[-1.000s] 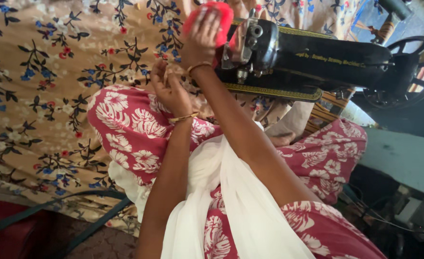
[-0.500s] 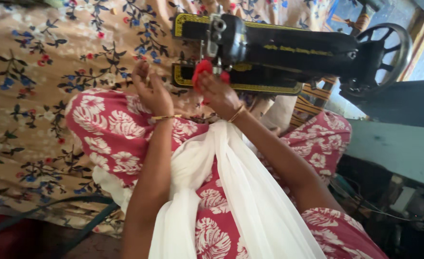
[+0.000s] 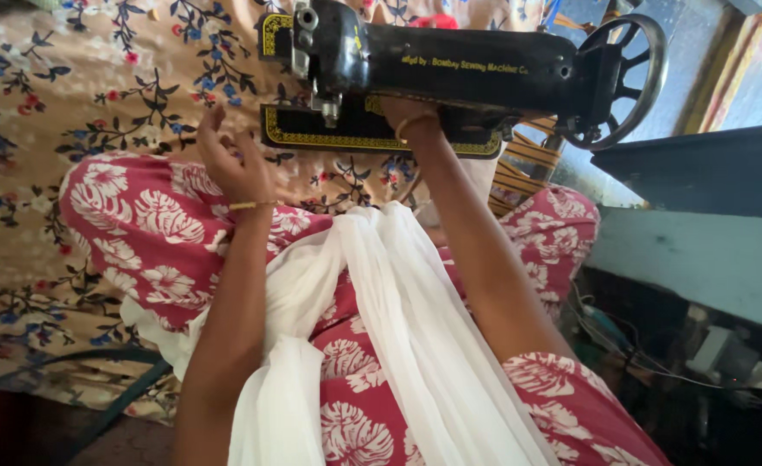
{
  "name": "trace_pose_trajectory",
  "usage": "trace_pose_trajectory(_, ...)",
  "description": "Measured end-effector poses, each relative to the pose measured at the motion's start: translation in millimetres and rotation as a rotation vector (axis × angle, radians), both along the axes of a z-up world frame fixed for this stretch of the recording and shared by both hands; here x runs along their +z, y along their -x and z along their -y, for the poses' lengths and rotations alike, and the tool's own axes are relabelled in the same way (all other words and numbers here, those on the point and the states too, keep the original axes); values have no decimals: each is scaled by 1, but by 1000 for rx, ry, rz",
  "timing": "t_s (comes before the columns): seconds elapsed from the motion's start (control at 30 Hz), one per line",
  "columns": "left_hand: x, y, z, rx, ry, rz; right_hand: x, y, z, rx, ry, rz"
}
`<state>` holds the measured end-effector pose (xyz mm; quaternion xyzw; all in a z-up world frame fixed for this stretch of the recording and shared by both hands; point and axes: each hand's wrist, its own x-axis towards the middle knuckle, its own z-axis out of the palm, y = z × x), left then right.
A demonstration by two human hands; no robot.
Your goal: The person wipes different parts and surfaces of a manual sewing machine using a red cloth by hand.
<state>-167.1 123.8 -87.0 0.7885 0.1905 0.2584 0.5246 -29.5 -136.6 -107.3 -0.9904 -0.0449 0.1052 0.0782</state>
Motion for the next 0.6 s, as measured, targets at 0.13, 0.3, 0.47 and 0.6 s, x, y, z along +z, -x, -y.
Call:
trace_pose_trajectory(0.13, 48, 7, 18, -48, -166, 113, 3, 48, -4, 16, -33, 151)
trace_pose_trajectory(0.3, 108, -22, 53, -212, -359, 541, 8, 113, 7, 97, -65, 371)
trace_pose_trajectory(0.47, 158, -35, 85, -388, -388, 533, -17, 136, -1, 190, 80, 169)
trace_pose_trajectory(0.6, 156, -31, 125, -467, -302, 605, -24, 134, 53, 511, -115, 256)
